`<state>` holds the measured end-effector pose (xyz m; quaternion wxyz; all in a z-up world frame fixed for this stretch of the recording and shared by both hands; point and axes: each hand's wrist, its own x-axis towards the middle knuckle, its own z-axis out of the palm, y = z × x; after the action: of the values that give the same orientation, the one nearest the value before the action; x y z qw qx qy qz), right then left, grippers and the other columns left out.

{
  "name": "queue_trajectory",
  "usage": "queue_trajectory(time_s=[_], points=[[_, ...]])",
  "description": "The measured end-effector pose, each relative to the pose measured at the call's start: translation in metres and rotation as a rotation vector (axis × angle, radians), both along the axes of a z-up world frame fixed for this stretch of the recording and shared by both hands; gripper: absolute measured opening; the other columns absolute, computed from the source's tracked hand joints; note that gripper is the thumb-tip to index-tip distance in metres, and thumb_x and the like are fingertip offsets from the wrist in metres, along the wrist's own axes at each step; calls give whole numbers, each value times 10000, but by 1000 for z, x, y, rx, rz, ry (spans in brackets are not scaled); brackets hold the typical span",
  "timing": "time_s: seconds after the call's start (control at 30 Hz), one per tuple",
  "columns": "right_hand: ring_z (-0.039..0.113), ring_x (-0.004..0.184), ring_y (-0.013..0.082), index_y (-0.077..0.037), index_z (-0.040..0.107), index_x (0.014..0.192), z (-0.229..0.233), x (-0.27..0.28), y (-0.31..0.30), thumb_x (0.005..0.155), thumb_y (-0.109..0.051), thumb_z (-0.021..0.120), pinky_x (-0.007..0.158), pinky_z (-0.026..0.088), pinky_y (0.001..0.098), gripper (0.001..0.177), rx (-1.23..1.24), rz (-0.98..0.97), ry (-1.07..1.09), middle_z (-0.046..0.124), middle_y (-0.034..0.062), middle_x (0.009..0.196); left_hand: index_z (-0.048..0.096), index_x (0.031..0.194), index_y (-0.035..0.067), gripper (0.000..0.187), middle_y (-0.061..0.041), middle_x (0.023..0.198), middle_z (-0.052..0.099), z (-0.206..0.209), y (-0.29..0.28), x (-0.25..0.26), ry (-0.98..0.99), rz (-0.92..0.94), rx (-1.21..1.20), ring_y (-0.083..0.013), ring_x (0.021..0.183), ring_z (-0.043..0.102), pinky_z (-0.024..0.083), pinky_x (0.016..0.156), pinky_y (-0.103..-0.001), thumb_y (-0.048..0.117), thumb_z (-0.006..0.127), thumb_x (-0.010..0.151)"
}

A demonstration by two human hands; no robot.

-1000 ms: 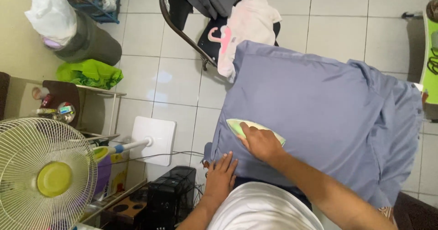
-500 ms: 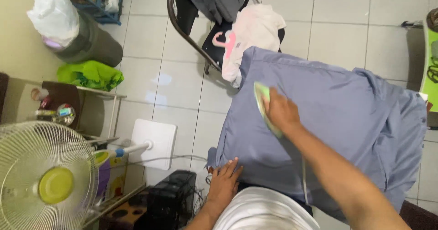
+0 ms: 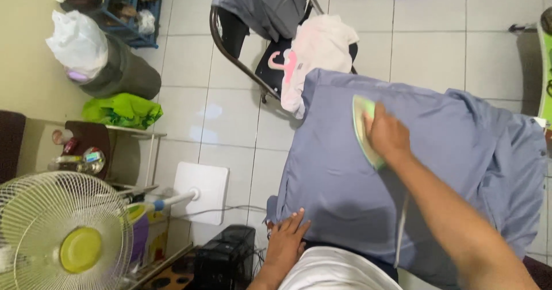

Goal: Ironing a blue button-down shirt on a small padded surface.

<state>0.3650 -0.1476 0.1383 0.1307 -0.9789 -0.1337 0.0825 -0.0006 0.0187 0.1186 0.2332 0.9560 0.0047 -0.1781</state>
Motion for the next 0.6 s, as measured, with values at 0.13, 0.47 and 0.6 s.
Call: queue_trajectory(time_s=[0.13, 0.47, 0.6], points=[[716, 713, 431, -30, 500, 1241, 7, 3, -23, 1097, -391, 468, 643, 563, 535, 390, -72, 56, 21, 727, 219, 874, 516, 1442, 120, 652, -94, 1624, 328, 0, -2, 1, 38, 16, -12, -273, 1436, 355, 311, 1065, -470, 131, 740, 829], [710, 715, 427, -18, 494, 1241, 11, 5, -25, 1131, -421, 403, 662, 559, 546, 427, -54, -44, 57, 729, 231, 851, 467, 1483, 142, 680, -73, 1650, 271, -11, -5, -3, 121, 29, 15, -282, 1459, 307, 296, 1091, -520, 169, 736, 858], [695, 781, 489, 4, 512, 1188, -11, 29, -21, 1134, -436, 442, 710, 538, 595, 448, 2, -77, 13, 712, 276, 899, 505, 1449, 130, 673, -100, 1640, 304, -13, -7, -3, 26, 22, 15, -300, 1443, 348, 334, 1046, -501, 179, 743, 821]])
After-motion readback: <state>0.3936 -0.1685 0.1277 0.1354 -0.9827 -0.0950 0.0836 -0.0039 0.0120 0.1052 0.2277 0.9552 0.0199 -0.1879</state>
